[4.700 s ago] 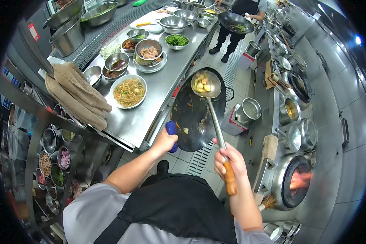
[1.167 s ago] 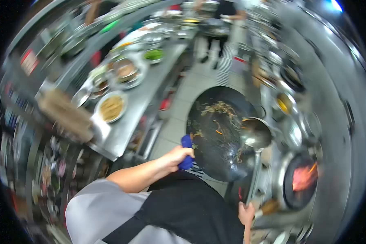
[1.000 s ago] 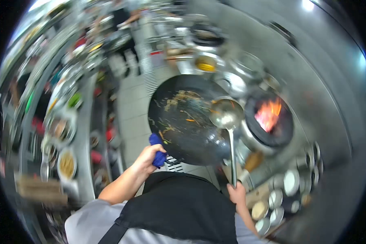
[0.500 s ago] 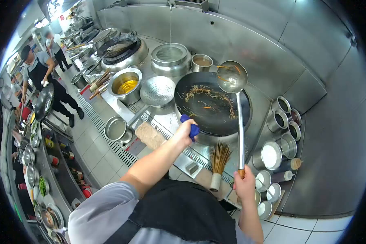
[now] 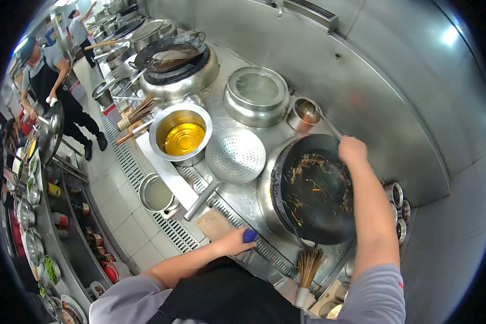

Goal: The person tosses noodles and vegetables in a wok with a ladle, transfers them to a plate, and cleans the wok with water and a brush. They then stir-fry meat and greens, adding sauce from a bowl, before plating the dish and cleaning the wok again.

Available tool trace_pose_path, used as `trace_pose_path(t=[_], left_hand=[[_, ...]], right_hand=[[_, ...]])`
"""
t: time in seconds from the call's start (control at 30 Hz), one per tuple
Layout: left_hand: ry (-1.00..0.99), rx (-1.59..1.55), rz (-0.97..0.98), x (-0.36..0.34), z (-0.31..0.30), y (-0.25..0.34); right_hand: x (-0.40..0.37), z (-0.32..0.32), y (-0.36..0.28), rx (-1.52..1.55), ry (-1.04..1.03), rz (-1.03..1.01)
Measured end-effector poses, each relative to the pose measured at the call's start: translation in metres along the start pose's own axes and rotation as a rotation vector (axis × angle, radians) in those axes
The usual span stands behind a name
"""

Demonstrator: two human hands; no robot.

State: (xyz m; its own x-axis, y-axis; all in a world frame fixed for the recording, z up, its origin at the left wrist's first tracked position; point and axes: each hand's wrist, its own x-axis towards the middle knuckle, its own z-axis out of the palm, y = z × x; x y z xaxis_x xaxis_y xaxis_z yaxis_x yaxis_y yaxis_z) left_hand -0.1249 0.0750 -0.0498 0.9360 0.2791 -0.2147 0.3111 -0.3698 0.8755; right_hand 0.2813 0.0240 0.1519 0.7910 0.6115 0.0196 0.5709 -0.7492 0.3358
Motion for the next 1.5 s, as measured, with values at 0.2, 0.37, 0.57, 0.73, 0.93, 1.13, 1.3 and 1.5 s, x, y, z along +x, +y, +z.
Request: trace_pose_path(t=[0.2, 0.37, 0.57, 0.73, 0.93, 1.13, 1.3, 1.5], left_hand=[[-0.049, 0.51, 0.007, -0.018, -0.041, -0.035], [0.007, 0.724, 0.11, -0.015, -0.038, -0.034], [0.044, 0.732, 0.082, -0.018, -0.041, -0.032], [0.124, 0.637, 0.108, -0.035, -0.052, -0.026], [0.34, 0.384, 0.237, -0.062, -0.07, -0.009], [0.448, 0.256, 0.359, -0.062, -0.068, 0.042], [0.303, 0.254, 0.643, -0.023, -0.037, 0.126], [0.044, 0.748, 0.754, 0.033, 0.033, 0.162]], right_hand=[[0.058, 0.014, -0.057, 1.587, -0.628, 0.594], [0.036, -0.019, -0.027, 0.023, -0.04, -0.061], [0.016, -0.062, -0.096, 0.961, -0.227, 0.283], [0.024, -0.021, -0.168, 1.245, -0.368, 0.202], [0.017, -0.035, -0.163, 2.35, -0.916, 0.493], [-0.046, -0.061, -0.111, 2.594, -0.942, 0.391], [-0.131, -0.08, -0.043, 2.668, -0.883, 0.313], [-0.204, -0.081, 0.027, 2.509, -0.736, 0.308]])
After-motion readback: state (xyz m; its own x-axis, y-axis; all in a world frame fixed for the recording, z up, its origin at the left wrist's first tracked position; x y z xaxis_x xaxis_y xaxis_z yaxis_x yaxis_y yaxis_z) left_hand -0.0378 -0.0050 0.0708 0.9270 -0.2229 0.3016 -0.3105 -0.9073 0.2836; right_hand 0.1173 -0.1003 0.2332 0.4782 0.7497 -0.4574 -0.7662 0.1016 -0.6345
